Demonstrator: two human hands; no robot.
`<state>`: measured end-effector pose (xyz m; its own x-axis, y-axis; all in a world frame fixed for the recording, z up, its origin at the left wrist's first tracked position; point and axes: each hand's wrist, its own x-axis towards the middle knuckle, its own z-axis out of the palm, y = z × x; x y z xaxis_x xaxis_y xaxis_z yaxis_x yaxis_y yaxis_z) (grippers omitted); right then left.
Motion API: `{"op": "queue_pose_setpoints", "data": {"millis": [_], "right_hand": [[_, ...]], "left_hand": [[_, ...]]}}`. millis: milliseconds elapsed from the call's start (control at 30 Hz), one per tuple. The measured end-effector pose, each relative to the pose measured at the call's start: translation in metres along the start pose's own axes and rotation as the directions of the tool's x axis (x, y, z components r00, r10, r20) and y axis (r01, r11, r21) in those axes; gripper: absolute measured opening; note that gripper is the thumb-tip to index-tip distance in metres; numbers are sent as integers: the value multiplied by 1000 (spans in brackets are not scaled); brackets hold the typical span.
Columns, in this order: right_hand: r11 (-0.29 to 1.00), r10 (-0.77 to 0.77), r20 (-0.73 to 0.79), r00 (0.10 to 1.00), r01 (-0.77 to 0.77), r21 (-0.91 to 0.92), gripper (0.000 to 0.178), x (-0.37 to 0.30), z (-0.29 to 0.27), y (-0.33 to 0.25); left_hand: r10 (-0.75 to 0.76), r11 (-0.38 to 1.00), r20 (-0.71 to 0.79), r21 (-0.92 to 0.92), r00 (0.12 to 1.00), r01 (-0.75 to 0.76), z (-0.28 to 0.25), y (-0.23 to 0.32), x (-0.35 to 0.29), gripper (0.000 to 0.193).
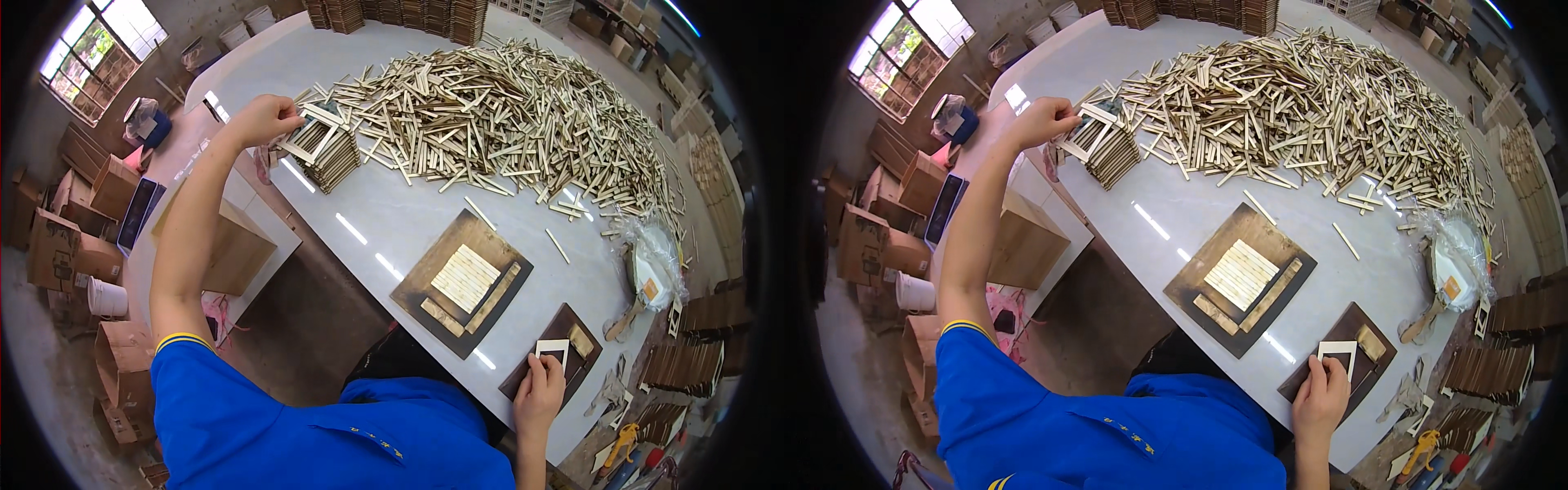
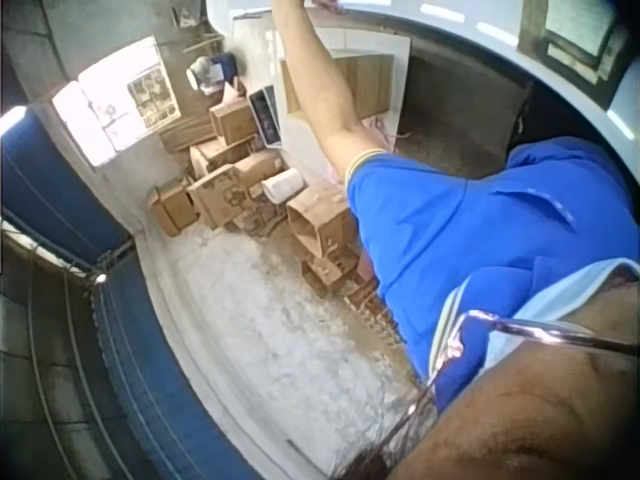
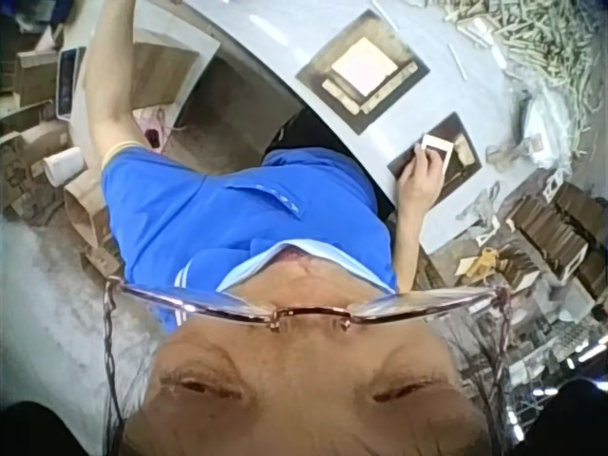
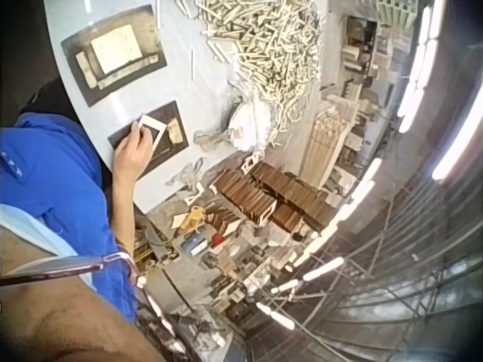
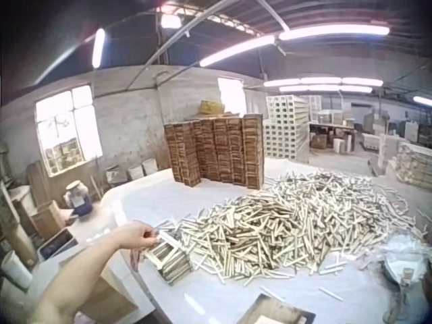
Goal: The recorder is assembling small wooden frames by placing thin wooden sticks into a metal jig and securing them.
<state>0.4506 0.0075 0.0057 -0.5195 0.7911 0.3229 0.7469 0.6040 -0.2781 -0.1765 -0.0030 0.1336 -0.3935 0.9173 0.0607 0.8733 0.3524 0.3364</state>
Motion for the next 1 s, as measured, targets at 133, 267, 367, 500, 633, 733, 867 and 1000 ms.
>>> {"op": "queue_pose_setpoints", "data": {"millis": [133, 267, 367, 500, 633, 733, 867, 1000], "right_hand": [[1000, -8, -9, 1000, 8, -9, 32, 0, 3, -1], [1000, -9, -24, 1000, 9, -11, 32, 0, 4, -1], [1000, -12, -31, 999, 12, -24, 31, 0, 5, -1], [1000, -4, -37, 999, 3, -17, 31, -1, 6, 0], [1000, 0, -41, 999, 0, -11, 30, -1, 6, 0], [1000, 2, -43, 999, -3, -8, 31, -1, 6, 0], [1000, 0, -51, 999, 0, 1, 31, 0, 6, -1], [1000, 6, -52, 999, -5, 4, 31, -1, 6, 0]], "left_hand": [[-9, 1000, 48, 22, 999, 7, 8, -7, 10, 26], [-42, 999, 75, 12, 996, 41, 12, -7, 14, 27], [-86, 996, 72, -32, 994, 89, 14, -3, 12, 33], [-124, 987, 76, -97, 989, 131, 18, 0, 8, 50], [-100, 985, 58, -136, 993, 107, 25, 10, -2, 64], [-63, 986, 38, -153, 997, 68, 28, 15, -4, 73], [-140, 977, 187, -135, 972, 166, 18, 19, -1, 72], [-160, 973, 199, -131, 967, 188, 15, 26, -3, 72]]}}
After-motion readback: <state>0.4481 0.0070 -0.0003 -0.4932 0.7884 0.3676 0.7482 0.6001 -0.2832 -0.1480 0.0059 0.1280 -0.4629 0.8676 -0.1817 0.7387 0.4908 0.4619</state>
